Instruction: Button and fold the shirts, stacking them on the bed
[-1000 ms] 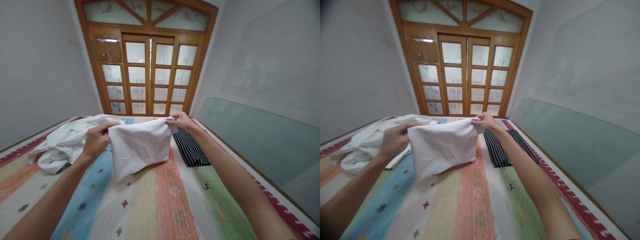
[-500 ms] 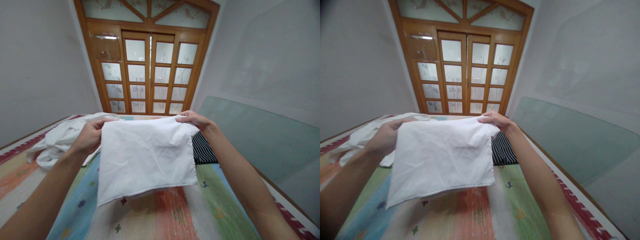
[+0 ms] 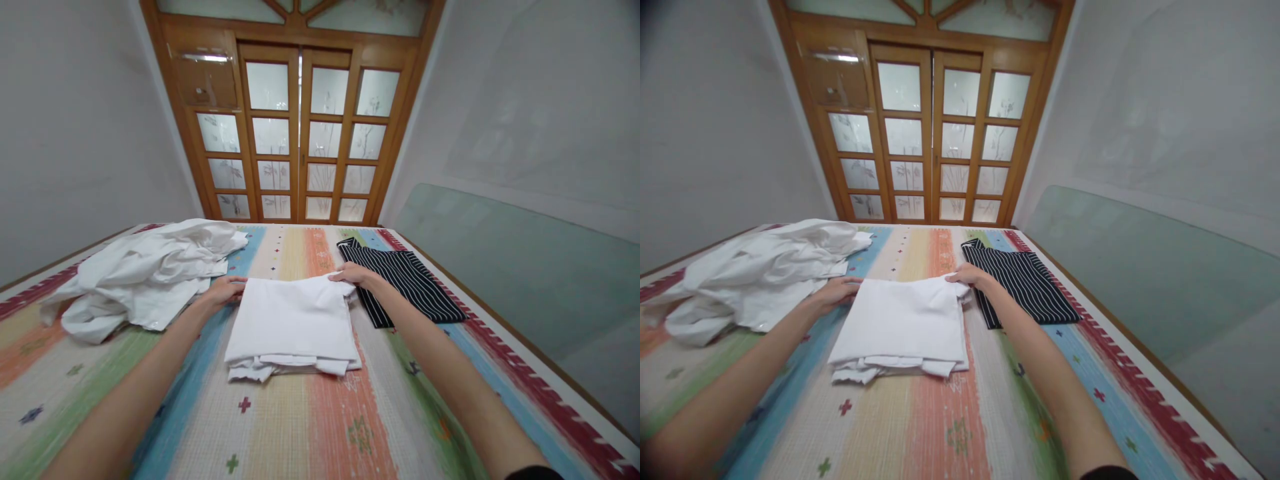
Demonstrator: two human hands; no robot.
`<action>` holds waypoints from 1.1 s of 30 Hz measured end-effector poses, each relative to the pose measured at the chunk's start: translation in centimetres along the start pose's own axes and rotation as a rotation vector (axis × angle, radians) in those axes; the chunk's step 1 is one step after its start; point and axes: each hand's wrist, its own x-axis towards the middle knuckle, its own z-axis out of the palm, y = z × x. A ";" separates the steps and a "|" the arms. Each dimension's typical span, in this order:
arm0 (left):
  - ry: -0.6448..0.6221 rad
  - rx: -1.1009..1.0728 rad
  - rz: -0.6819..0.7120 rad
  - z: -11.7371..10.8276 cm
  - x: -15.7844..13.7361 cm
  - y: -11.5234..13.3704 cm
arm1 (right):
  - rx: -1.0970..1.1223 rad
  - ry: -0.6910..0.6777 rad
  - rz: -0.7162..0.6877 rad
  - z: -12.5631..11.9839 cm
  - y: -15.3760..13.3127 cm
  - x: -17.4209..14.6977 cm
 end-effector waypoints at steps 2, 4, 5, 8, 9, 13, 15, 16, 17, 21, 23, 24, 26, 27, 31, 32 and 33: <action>0.013 0.012 -0.010 0.1 0.4 -0.4 | -0.119 0.035 -0.056 0.0 0.2 0.5; 0.012 0.049 0.018 0.0 0.6 -0.6 | -0.266 0.068 -0.136 -0.2 0.3 0.7; 0.025 0.085 0.053 -0.1 0.5 -0.7 | -0.349 0.094 -0.180 -0.2 0.4 0.7; 0.117 0.300 0.214 -0.5 -0.1 -1.0 | -0.564 0.205 -0.362 0.2 0.6 0.3; 0.145 0.383 0.255 -0.6 -0.4 -1.2 | -0.607 0.245 -0.437 0.5 0.7 0.0; 0.154 0.567 0.241 -0.8 -2.6 -2.3 | -0.635 0.248 -0.740 3.0 1.2 -2.8; 0.134 0.588 0.184 -0.6 -3.9 -2.6 | -0.651 0.154 -0.878 4.8 1.5 -5.1; 0.115 0.581 0.154 -0.5 -4.6 -2.6 | -0.663 0.110 -0.936 5.7 1.7 -6.3; 0.087 0.557 0.123 -0.4 -5.2 -2.5 | -0.678 0.064 -0.981 6.6 1.8 -7.5; -0.077 0.399 0.057 -0.1 -7.4 -2.2 | -0.836 -0.045 -1.045 9.2 2.3 -11.3; -0.150 0.328 0.050 0.1 -8.2 -2.7 | -0.920 -0.049 -1.042 9.8 2.5 -12.3; -0.171 0.293 0.047 0.2 -8.6 -3.0 | -0.954 -0.041 -1.031 10.0 2.7 -12.6; -0.169 0.241 0.062 0.4 -9.3 -3.9 | -1.006 -0.010 -0.989 10.3 3.0 -13.1; -0.151 0.234 0.087 0.5 -9.6 -4.3 | -1.026 0.008 -0.963 10.3 3.1 -13.3; -0.133 0.326 0.235 0.3 -10.5 -5.1 | -1.098 0.030 -0.910 10.4 3.6 -14.0; -0.147 0.359 0.268 0.2 -10.6 -5.0 | -1.114 0.028 -0.911 10.2 3.7 -14.2; -0.166 0.388 0.295 0.0 -10.7 -4.9 | -1.126 0.027 -0.913 10.1 3.7 -14.3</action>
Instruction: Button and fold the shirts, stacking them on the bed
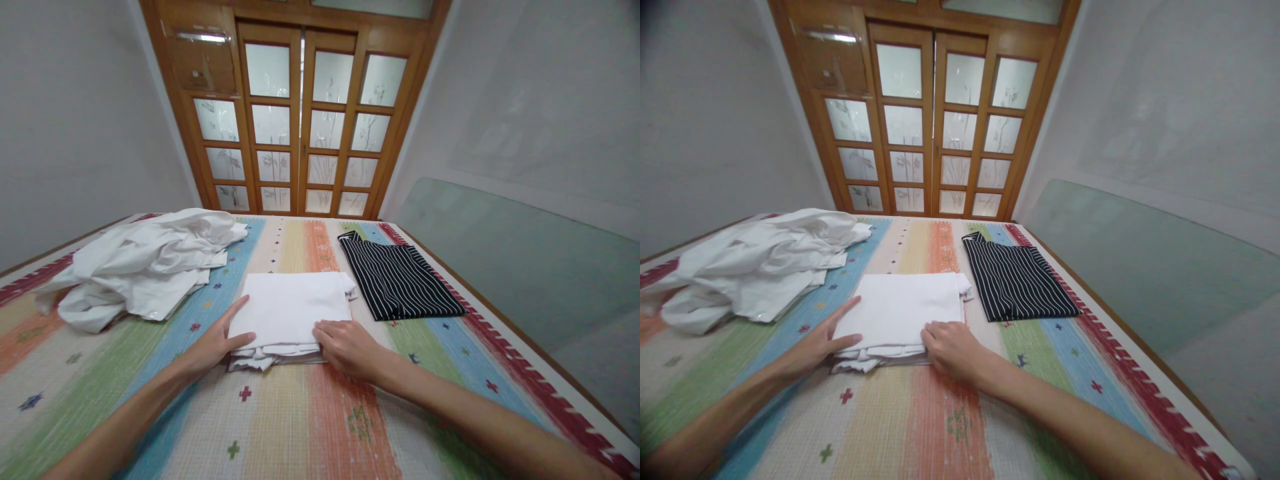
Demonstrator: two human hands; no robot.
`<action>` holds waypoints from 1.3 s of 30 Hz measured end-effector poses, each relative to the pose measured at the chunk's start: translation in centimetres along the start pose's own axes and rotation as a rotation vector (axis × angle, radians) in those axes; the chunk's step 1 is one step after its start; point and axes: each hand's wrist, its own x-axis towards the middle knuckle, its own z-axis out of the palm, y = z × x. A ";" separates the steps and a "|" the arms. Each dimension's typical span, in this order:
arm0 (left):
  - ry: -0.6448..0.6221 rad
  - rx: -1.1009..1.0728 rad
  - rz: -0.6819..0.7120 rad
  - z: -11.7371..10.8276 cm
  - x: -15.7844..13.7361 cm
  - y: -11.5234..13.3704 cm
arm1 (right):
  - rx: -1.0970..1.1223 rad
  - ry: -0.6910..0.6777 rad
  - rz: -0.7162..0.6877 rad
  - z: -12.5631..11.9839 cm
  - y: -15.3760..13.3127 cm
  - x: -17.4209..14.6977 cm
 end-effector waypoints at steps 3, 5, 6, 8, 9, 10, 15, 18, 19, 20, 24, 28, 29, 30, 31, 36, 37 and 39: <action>-0.081 0.040 0.057 -0.4 -0.1 0.4 | -0.027 0.033 -0.021 -0.6 0.2 -0.5; -0.153 0.052 0.059 -0.5 -0.1 0.7 | -0.037 0.106 -0.035 -1.1 0.2 -0.9; -0.178 0.061 0.046 -0.5 -0.1 0.7 | -0.039 0.151 -0.041 -1.3 0.2 -1.1; -0.199 0.088 0.017 -0.5 -0.2 0.8 | -0.034 0.227 -0.065 -1.4 0.1 -1.7; -0.195 0.108 0.013 -0.5 -0.2 0.7 | -0.031 0.251 -0.080 -1.4 0.1 -1.9; -0.181 0.134 0.024 -0.4 -0.3 0.6 | -0.029 0.265 -0.099 -1.2 0.1 -2.2; 0.174 0.404 0.202 0.6 -1.0 -0.2 | -0.089 0.237 -0.217 0.7 0.2 -3.2; 0.346 0.573 0.372 1.2 -1.5 0.0 | -0.159 0.205 -0.251 1.4 0.0 -3.3; 0.303 0.613 0.441 1.2 -1.6 0.2 | -0.172 0.201 -0.245 1.5 -0.1 -3.3; 0.221 0.647 0.500 1.3 -1.6 0.4 | -0.178 0.202 -0.235 1.5 -0.1 -3.2; -0.101 0.746 0.581 1.6 -1.6 0.8 | -0.173 0.220 -0.215 1.2 -0.4 -3.0; -0.167 0.831 0.606 2.7 -1.7 -0.1 | -0.156 0.233 -0.246 1.3 -0.4 -3.0; -0.158 0.856 0.616 2.9 -1.7 -0.5 | -0.149 0.231 -0.257 1.4 -0.4 -3.1; -0.151 0.880 0.629 3.2 -1.8 -0.8 | -0.139 0.222 -0.268 1.5 -0.4 -3.1; -0.148 0.901 0.641 3.3 -1.8 -1.0 | -0.126 0.207 -0.272 1.6 -0.5 -3.1; -0.198 0.943 0.686 3.4 -1.8 -1.3 | -0.007 0.079 -0.210 1.5 -0.6 -3.3; -0.206 0.936 0.697 3.3 -1.8 -1.3 | 0.018 0.058 -0.199 1.3 -0.7 -3.4; -0.216 0.908 0.717 3.1 -1.9 -1.2 | 0.068 0.032 -0.181 1.0 -0.7 -3.4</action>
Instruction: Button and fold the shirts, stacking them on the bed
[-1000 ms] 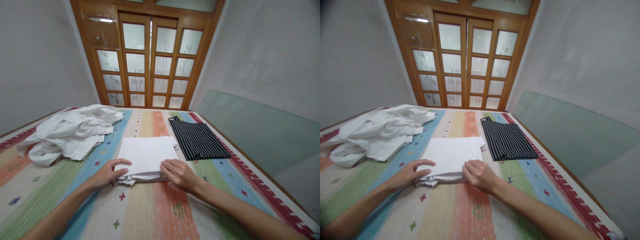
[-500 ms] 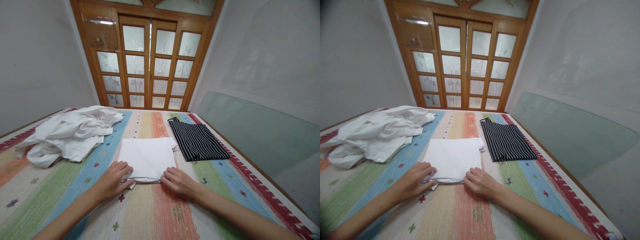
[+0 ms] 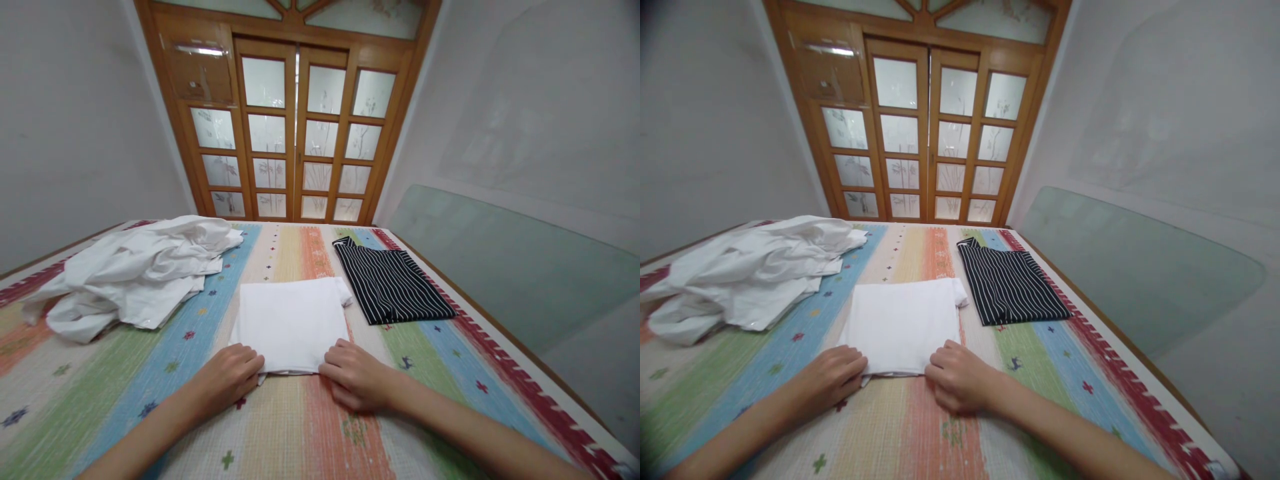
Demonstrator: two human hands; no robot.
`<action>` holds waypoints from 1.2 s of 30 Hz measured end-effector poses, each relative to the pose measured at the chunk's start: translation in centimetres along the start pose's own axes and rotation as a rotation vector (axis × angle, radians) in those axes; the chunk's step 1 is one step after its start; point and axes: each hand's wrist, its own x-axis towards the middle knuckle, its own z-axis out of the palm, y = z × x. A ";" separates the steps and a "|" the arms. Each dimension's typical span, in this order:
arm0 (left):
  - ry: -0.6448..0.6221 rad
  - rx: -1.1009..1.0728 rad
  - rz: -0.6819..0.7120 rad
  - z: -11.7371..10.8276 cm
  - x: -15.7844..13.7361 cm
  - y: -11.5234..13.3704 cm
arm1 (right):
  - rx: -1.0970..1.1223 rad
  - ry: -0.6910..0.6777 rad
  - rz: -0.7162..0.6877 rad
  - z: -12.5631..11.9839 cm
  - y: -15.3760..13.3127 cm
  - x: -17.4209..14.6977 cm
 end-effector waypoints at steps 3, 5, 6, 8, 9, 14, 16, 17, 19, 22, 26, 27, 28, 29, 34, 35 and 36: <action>0.005 -0.062 -0.012 -0.8 -0.2 0.1 | 0.091 0.025 0.048 -0.4 0.0 0.1; 0.018 -0.105 -0.029 -1.5 -0.1 0.3 | 0.131 0.071 0.105 -0.5 0.1 0.4; 0.027 -0.117 -0.036 -1.9 0.0 0.5 | 0.133 0.099 0.130 -0.6 0.1 0.6; 0.040 -0.118 -0.049 -2.5 0.3 0.8 | 0.103 0.136 0.158 -0.5 0.0 1.0; 0.038 -0.110 -0.059 -2.6 0.5 0.9 | 0.080 0.141 0.163 -0.4 -0.1 1.2; -0.019 -0.120 -0.123 -1.7 1.0 1.4 | -0.051 0.134 0.144 0.5 -0.6 2.0; -0.029 -0.116 -0.143 -1.0 0.9 1.6 | -0.103 0.162 0.087 0.7 -0.8 2.1; -0.033 -0.100 -0.147 -0.6 0.8 1.7 | -0.124 0.171 0.048 0.7 -1.0 2.1; -0.047 -0.052 -0.137 -0.1 0.6 2.0 | -0.150 0.157 -0.026 0.6 -1.3 1.9; -0.072 0.019 -0.092 0.2 0.4 2.2 | -0.144 0.091 -0.020 0.3 -1.9 1.6; -0.088 -0.029 -0.025 -1.4 0.4 2.1 | -0.050 0.086 0.092 -0.4 -2.1 1.4; -0.088 -0.066 -0.030 -2.1 0.6 1.9 | -0.025 0.109 0.128 -0.6 -2.0 1.5; -0.075 -0.098 -0.051 -2.7 0.8 1.8 | -0.005 0.148 0.169 -0.9 -1.8 1.8; -0.041 -0.119 -0.085 -3.2 1.3 1.6 | 0.009 0.199 0.213 -1.2 -1.5 2.1; 0.293 -0.052 -0.259 -3.5 5.3 0.0 | 0.053 0.433 0.431 -1.9 1.8 5.2; 0.320 -0.027 -0.264 -3.1 6.2 -0.4 | 0.050 0.435 0.475 -1.8 2.7 6.0; 0.326 -0.003 -0.262 -2.5 7.0 -0.9 | 0.041 0.420 0.518 -1.6 3.6 6.7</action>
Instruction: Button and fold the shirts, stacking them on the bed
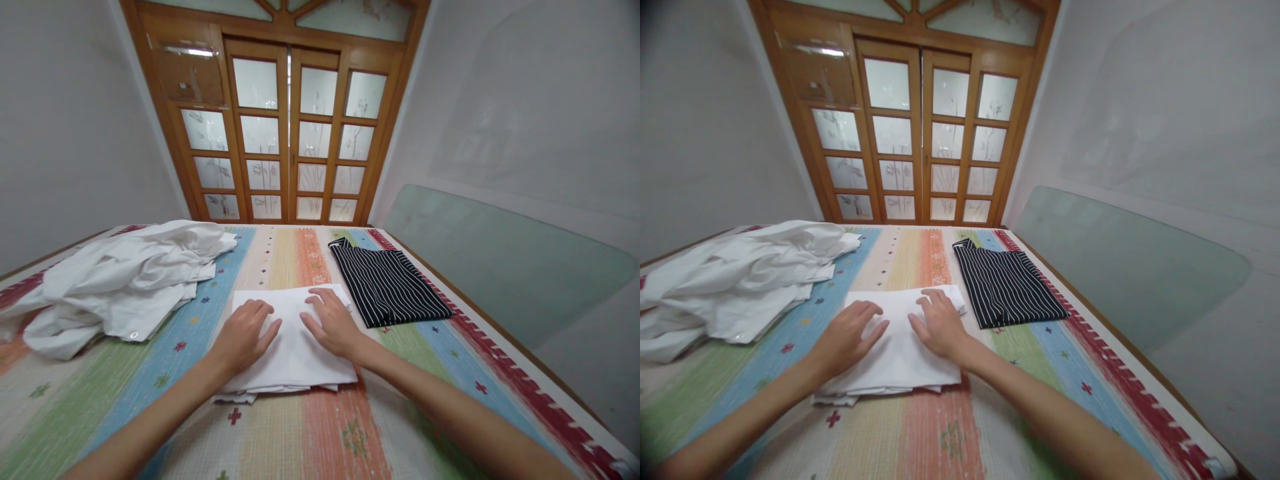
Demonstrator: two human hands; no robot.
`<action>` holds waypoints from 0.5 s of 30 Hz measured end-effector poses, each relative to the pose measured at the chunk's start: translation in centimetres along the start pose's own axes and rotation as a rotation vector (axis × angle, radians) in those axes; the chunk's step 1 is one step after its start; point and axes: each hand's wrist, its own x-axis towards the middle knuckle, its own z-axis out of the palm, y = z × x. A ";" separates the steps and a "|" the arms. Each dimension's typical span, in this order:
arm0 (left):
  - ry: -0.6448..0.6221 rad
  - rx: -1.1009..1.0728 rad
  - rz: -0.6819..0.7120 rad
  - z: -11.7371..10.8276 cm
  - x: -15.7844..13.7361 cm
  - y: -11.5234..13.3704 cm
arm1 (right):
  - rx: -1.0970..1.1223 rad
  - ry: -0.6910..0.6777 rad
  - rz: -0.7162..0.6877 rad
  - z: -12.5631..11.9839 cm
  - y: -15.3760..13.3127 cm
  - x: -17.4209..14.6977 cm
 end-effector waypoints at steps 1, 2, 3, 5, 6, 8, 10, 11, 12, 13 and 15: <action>-0.008 0.022 0.013 0.8 0.6 -0.3 | -0.026 -0.022 0.036 0.6 0.5 0.7; -0.033 0.045 0.019 1.6 0.9 -0.5 | -0.050 -0.058 0.070 1.2 0.9 1.2; -0.074 0.062 0.021 2.3 1.1 -0.8 | -0.071 -0.107 0.108 1.8 1.4 1.4; -0.174 0.075 0.009 3.6 0.7 -1.3 | -0.094 -0.224 0.188 2.8 2.3 1.3; -0.216 0.073 0.000 4.1 0.3 -1.5 | -0.098 -0.278 0.220 3.2 2.7 0.9; -0.260 0.063 -0.018 4.8 -0.8 -1.9 | -0.103 -0.342 0.260 3.9 3.5 -0.1; -0.256 0.061 -0.021 5.4 -1.9 -2.3 | -0.106 -0.349 0.284 4.2 4.0 -1.0; -0.245 0.064 -0.020 5.6 -2.3 -2.5 | -0.108 -0.345 0.298 4.2 4.2 -1.4; -0.232 0.069 -0.018 5.8 -2.7 -2.7 | -0.108 -0.344 0.313 4.2 4.3 -1.6; -0.217 0.074 -0.019 5.9 -2.9 -2.9 | -0.108 -0.345 0.325 4.2 4.4 -1.8; -0.191 0.089 -0.040 6.3 -3.1 -3.3 | -0.108 -0.354 0.329 4.0 4.4 -1.9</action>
